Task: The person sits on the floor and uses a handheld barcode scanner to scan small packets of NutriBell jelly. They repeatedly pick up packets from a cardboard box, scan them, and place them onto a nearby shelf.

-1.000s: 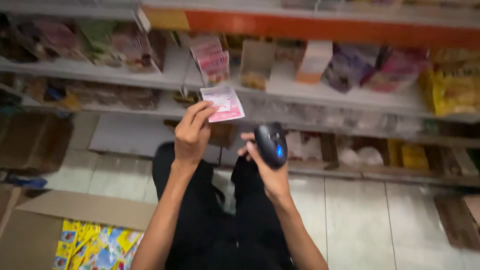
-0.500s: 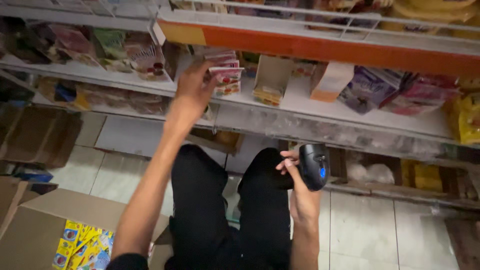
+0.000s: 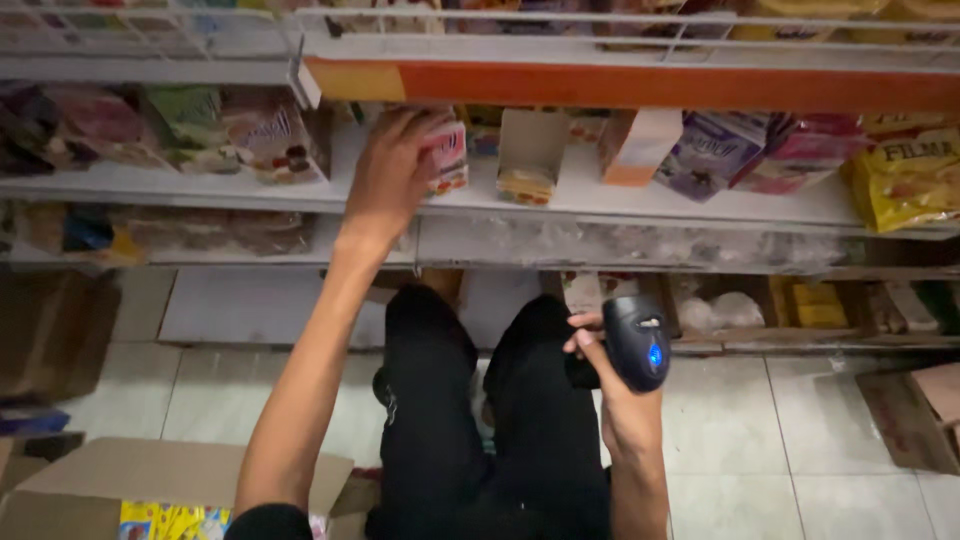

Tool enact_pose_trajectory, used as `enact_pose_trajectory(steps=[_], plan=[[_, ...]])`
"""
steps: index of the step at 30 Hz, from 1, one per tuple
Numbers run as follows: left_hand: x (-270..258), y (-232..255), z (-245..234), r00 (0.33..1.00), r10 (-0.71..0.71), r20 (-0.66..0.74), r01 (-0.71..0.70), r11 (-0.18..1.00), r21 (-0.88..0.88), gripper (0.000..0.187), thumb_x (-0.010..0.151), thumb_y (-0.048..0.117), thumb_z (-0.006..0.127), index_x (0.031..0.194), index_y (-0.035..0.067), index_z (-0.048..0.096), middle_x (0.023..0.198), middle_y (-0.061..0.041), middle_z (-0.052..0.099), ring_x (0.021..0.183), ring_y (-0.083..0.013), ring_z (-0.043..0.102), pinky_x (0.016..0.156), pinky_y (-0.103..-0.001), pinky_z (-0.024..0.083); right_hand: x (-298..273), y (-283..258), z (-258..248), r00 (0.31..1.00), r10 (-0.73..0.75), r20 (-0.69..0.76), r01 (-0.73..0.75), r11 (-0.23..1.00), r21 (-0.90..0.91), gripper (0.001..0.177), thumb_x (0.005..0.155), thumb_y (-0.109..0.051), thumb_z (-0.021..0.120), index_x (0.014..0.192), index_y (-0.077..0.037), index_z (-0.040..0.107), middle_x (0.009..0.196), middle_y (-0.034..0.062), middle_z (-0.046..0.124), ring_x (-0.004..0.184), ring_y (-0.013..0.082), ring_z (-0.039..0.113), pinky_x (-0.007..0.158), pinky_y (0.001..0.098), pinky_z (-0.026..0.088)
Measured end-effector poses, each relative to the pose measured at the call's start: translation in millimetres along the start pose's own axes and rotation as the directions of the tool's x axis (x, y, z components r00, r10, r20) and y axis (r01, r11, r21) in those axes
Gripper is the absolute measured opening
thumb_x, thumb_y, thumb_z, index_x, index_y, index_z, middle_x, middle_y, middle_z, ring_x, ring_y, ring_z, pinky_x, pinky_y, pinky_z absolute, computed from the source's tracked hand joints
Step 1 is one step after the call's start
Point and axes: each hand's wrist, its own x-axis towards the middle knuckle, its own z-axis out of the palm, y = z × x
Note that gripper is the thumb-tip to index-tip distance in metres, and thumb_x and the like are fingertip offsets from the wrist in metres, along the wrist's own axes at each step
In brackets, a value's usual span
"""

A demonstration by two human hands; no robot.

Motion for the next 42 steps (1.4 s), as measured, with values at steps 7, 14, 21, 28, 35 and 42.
enact_pose_trajectory(steps=[7, 14, 21, 28, 35, 42], plan=[[-26, -9, 14, 0.999, 0.032, -0.01, -0.025, 0.916, 0.4, 0.066, 0.092, 0.017, 0.075, 0.154, 0.013, 0.051, 0.154, -0.018, 0.038, 0.143, -0.0397, 0.033, 0.116, -0.062, 0.025, -33, 2, 18, 0.989, 0.07, 0.127, -0.064, 0.997, -0.051, 0.015, 0.091, -0.005, 0.072, 0.105, -0.001, 0.071, 0.095, 0.0067, 0.072, 0.087, 0.014, 0.068, 0.083, 0.0291, 0.053], [-157, 55, 60, 0.881, -0.352, -0.317, 0.382, 0.923, 0.036, 0.064, 0.094, 0.017, 0.074, 0.153, 0.017, 0.048, 0.16, -0.015, 0.038, 0.15, -0.0378, 0.036, 0.125, -0.057, 0.026, -52, -9, 19, 0.949, 0.045, 0.312, 0.021, 0.979, -0.204, 0.013, 0.09, -0.002, 0.075, 0.102, 0.001, 0.073, 0.094, 0.0076, 0.075, 0.086, 0.0148, 0.072, 0.081, 0.0302, 0.057], [-312, 125, 96, 0.821, -0.57, -0.014, 0.57, 0.821, 0.024, 0.06, 0.083, 0.012, 0.076, 0.14, 0.015, 0.057, 0.156, -0.02, 0.037, 0.144, -0.0416, 0.035, 0.115, -0.053, 0.027, -48, 1, -17, 0.83, 0.042, 0.556, 0.065, 0.983, -0.17, 0.03, 0.083, 0.002, 0.082, 0.109, 0.001, 0.068, 0.1, 0.0072, 0.078, 0.093, 0.0134, 0.074, 0.086, 0.0291, 0.059], [-325, 137, 76, 0.791, -0.609, -0.061, 0.608, 0.772, 0.183, 0.045, 0.088, 0.013, 0.071, 0.133, 0.015, 0.062, 0.157, -0.019, 0.039, 0.149, -0.0389, 0.033, 0.119, -0.052, 0.024, -20, 15, -88, 0.72, 0.138, 0.68, 0.101, 0.949, -0.299, 0.042, 0.081, -0.005, 0.085, 0.118, 0.001, 0.066, 0.096, 0.0048, 0.072, 0.086, 0.0085, 0.061, 0.08, 0.0256, 0.053], [-280, 140, 89, 0.835, -0.526, 0.16, 0.503, 0.849, 0.164, 0.041, 0.087, 0.015, 0.07, 0.127, 0.015, 0.065, 0.158, -0.019, 0.037, 0.15, -0.0389, 0.03, 0.119, -0.054, 0.022, 7, 14, -153, 0.734, 0.138, 0.665, 0.129, 0.933, -0.336, 0.046, 0.08, -0.004, 0.079, 0.124, 0.001, 0.066, 0.094, 0.0048, 0.073, 0.084, 0.0087, 0.062, 0.077, 0.0261, 0.054], [-240, 95, 70, 0.861, -0.396, 0.321, 0.359, 0.918, 0.17, 0.036, 0.091, 0.017, 0.067, 0.126, 0.014, 0.064, 0.156, -0.017, 0.043, 0.146, -0.0382, 0.036, 0.118, -0.052, 0.028, 34, 15, -138, 0.88, 0.148, 0.452, 0.025, 0.935, -0.354, 0.047, 0.081, -0.013, 0.085, 0.123, 0.0, 0.067, 0.1, 0.0028, 0.073, 0.089, 0.0076, 0.062, 0.082, 0.0252, 0.053]])
